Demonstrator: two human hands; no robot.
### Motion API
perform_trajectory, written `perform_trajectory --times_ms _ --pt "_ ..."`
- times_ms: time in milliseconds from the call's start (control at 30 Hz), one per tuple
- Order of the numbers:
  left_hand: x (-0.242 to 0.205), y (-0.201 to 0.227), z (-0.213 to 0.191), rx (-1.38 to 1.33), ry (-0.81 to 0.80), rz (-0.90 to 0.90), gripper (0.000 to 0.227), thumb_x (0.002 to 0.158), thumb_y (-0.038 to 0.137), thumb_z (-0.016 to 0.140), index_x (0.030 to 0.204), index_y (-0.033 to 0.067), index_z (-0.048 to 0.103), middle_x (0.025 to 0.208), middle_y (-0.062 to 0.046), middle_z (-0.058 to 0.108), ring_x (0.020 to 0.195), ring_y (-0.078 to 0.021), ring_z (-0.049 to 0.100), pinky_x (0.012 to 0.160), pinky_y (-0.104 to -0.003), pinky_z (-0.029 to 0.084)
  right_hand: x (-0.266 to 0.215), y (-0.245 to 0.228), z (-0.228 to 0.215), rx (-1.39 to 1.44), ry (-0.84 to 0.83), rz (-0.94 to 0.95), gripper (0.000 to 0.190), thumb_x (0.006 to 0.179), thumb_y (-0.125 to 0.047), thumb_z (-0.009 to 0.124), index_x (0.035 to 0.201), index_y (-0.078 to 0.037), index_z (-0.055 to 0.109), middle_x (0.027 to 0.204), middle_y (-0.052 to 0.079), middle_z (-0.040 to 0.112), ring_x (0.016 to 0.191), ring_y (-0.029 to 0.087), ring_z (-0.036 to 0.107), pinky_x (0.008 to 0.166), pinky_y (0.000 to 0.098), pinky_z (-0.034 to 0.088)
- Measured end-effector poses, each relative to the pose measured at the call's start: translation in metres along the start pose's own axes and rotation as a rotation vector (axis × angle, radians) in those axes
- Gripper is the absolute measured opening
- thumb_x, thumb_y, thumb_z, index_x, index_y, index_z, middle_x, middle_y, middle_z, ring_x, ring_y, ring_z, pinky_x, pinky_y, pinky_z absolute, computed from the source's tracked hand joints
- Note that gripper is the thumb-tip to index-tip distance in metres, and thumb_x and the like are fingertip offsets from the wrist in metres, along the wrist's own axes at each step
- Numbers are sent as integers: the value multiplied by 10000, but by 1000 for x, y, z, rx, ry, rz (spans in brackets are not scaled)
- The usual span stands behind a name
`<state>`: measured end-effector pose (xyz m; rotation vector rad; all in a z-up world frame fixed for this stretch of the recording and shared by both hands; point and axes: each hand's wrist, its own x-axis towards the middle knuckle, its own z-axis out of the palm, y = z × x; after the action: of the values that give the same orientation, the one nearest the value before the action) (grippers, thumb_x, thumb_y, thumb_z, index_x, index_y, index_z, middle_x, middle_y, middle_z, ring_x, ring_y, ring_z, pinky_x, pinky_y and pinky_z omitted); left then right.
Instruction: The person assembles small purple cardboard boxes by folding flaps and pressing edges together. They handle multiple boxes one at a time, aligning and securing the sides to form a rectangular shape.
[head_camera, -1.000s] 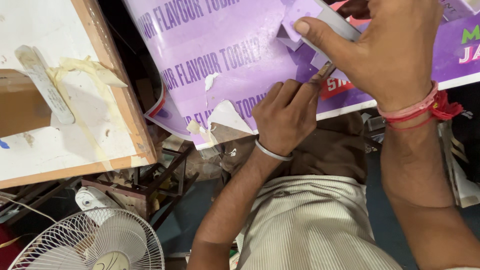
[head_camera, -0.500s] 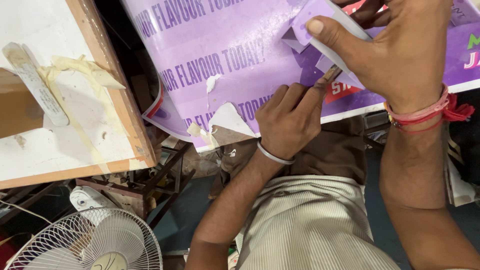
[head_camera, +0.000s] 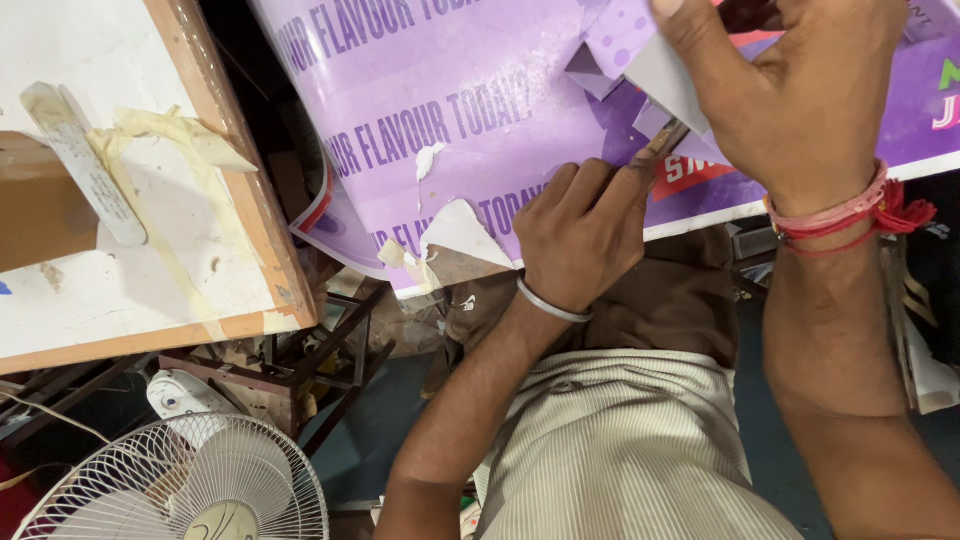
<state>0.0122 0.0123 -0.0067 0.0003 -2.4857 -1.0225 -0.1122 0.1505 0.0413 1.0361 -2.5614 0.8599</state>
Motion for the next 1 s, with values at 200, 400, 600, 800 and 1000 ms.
perform_trajectory --times_ms 200,400,600,800,1000 --pt "-2 0 1 32 11 -6 127 952 62 765 1046 110 695 820 -30 525 716 -199 546 586 -344 436 -2 -12 -7 -142 2 -98 332 992 -270 758 1146 19 701 947 111 691 829 265 675 744 325 475" --pt "-6 -3 5 46 -9 -13 236 914 76 745 1144 115 708 858 -21 536 751 -194 555 607 -329 463 -6 -23 -8 -161 -8 -96 396 943 -316 786 1147 4 670 976 97 683 839 246 670 758 313 488" --pt "-8 -6 7 46 -25 -3 239 904 67 746 1139 99 713 849 -21 535 736 -193 546 595 -325 457 -4 -24 -1 -258 28 -95 383 885 -301 831 1112 -25 694 937 74 685 784 230 653 722 320 466" --pt "-7 -4 7 38 -9 -6 186 912 73 756 1090 92 706 825 -24 519 726 -195 540 588 -334 446 -1 -25 2 -325 58 -112 343 875 -272 829 1086 -50 675 969 69 666 806 248 625 742 339 454" --pt "-7 -4 7 39 -3 -2 150 924 61 759 1057 98 701 811 -28 504 713 -196 530 574 -338 436 -4 -20 4 -328 51 -70 315 831 -222 808 1062 -50 681 943 72 648 794 255 598 731 355 438"
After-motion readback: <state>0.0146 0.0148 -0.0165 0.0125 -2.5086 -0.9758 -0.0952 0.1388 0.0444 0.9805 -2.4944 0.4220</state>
